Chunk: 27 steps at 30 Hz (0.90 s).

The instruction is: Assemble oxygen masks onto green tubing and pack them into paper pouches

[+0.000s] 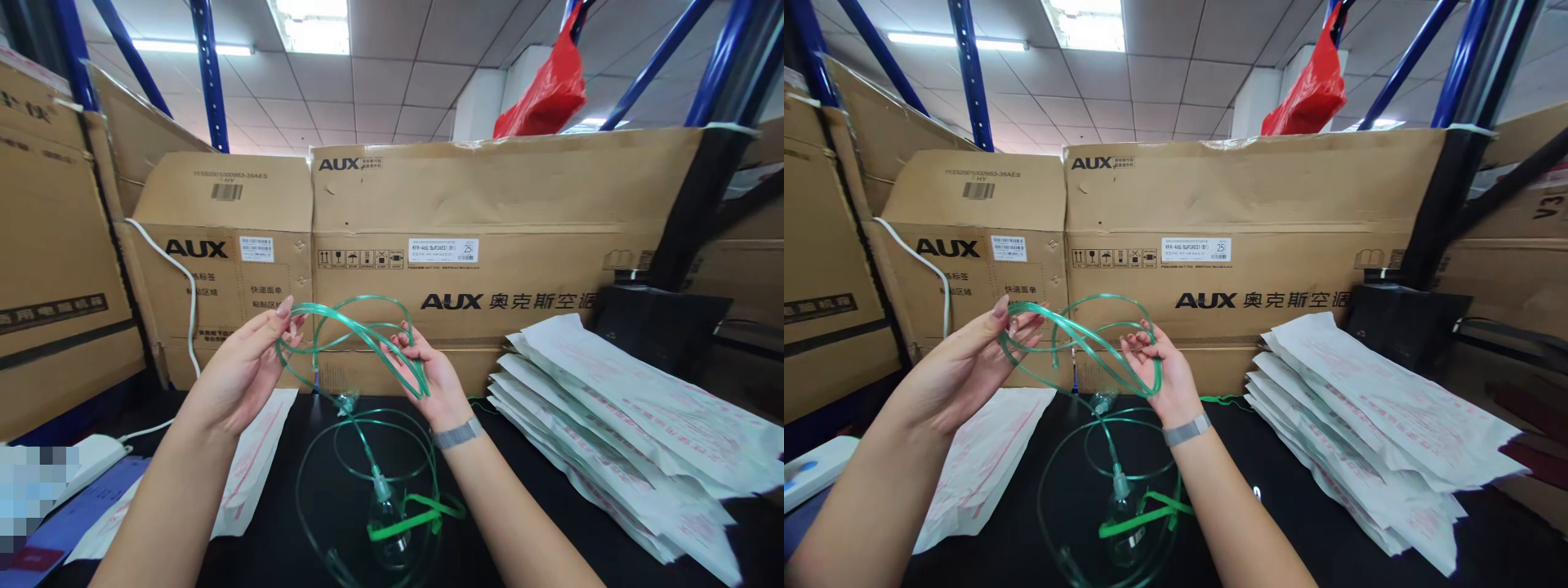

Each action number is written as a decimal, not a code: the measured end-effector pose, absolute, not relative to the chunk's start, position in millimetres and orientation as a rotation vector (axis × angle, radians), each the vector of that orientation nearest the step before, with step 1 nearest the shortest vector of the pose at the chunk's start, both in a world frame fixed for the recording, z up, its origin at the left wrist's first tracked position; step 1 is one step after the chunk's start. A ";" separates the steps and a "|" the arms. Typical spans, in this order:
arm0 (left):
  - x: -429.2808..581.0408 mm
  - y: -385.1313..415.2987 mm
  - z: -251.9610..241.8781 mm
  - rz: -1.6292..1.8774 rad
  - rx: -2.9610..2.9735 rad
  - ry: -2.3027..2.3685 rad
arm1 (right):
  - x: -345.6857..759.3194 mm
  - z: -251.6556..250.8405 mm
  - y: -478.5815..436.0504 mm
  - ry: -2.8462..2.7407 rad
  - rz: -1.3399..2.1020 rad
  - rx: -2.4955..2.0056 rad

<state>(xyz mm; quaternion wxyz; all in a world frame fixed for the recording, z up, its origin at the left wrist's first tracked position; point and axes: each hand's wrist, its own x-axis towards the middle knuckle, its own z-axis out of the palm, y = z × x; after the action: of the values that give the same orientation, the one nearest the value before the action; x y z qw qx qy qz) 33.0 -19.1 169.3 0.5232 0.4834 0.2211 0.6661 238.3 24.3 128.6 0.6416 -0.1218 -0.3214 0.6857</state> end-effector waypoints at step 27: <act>31.5 -20.3 167.8 1.404 1.249 0.582 | 241.9 138.0 17.3 -0.582 1.425 -0.173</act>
<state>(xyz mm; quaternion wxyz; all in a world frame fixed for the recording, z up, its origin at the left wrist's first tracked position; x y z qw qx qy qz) 31.5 -20.3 167.8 0.5541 0.5285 0.2462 0.5942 241.9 17.3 138.0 0.7147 -0.0781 -0.2628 0.6435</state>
